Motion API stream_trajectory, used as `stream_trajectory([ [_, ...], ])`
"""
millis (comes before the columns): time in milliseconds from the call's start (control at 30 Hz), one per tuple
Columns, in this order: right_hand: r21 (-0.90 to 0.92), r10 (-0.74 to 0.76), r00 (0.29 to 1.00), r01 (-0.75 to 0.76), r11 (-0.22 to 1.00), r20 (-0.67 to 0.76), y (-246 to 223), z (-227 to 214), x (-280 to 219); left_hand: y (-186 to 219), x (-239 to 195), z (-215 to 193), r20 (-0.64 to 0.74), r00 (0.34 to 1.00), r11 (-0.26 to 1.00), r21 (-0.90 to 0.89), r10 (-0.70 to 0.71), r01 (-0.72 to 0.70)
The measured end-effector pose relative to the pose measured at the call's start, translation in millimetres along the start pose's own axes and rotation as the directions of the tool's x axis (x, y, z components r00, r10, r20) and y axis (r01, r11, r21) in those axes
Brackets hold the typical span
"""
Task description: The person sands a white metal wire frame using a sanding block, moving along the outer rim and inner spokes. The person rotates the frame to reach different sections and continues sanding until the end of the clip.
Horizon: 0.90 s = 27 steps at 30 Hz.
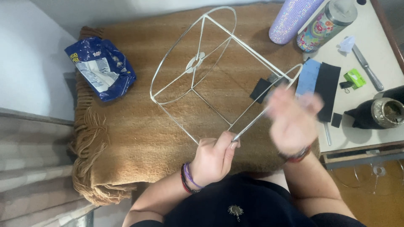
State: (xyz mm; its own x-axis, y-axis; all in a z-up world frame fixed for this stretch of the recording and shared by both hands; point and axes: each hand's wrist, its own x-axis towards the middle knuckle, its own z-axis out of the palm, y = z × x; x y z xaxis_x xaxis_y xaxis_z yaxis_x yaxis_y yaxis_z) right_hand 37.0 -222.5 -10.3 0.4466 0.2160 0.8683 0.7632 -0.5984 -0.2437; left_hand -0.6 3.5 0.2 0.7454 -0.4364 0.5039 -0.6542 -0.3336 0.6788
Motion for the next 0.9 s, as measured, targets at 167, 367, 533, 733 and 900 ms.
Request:
stream_trajectory([
  [167, -0.191, -0.112, 0.981, 0.081, 0.978, -0.158, -24.5, 8.2, 10.2, -2.6, -5.5, -0.5, -0.026, 0.999, 0.996, -0.073, 0.04, -0.042],
  [367, -0.242, 0.002, 0.934, -0.094, 0.966, -0.357, -8.3, 6.9, 38.4, 1.2, -4.5, -4.5, -0.045, 0.998, 0.994, -0.098, 0.045, -0.049],
  [533, -0.208, -0.002, 0.975, -0.045, 0.977, -0.221, 2.3, 3.5, 33.0, -7.6, -13.4, -0.9, -0.069, 0.994, 0.994, -0.062, 0.085, -0.089],
  [733, -0.026, 0.096, 0.911, -0.116, 0.993, -0.401, 13.0, 16.5, 60.4, -38.4, -13.6, -2.0, -0.205, 0.96, 0.977, -0.05, 0.191, -0.206],
  [900, 0.113, 0.126, 0.911, -0.088, 0.99, -0.393, 29.3, 36.0, 68.5, -87.2, -2.1, -1.6, -0.209, 0.932, 0.955, 0.049, 0.296, -0.292],
])
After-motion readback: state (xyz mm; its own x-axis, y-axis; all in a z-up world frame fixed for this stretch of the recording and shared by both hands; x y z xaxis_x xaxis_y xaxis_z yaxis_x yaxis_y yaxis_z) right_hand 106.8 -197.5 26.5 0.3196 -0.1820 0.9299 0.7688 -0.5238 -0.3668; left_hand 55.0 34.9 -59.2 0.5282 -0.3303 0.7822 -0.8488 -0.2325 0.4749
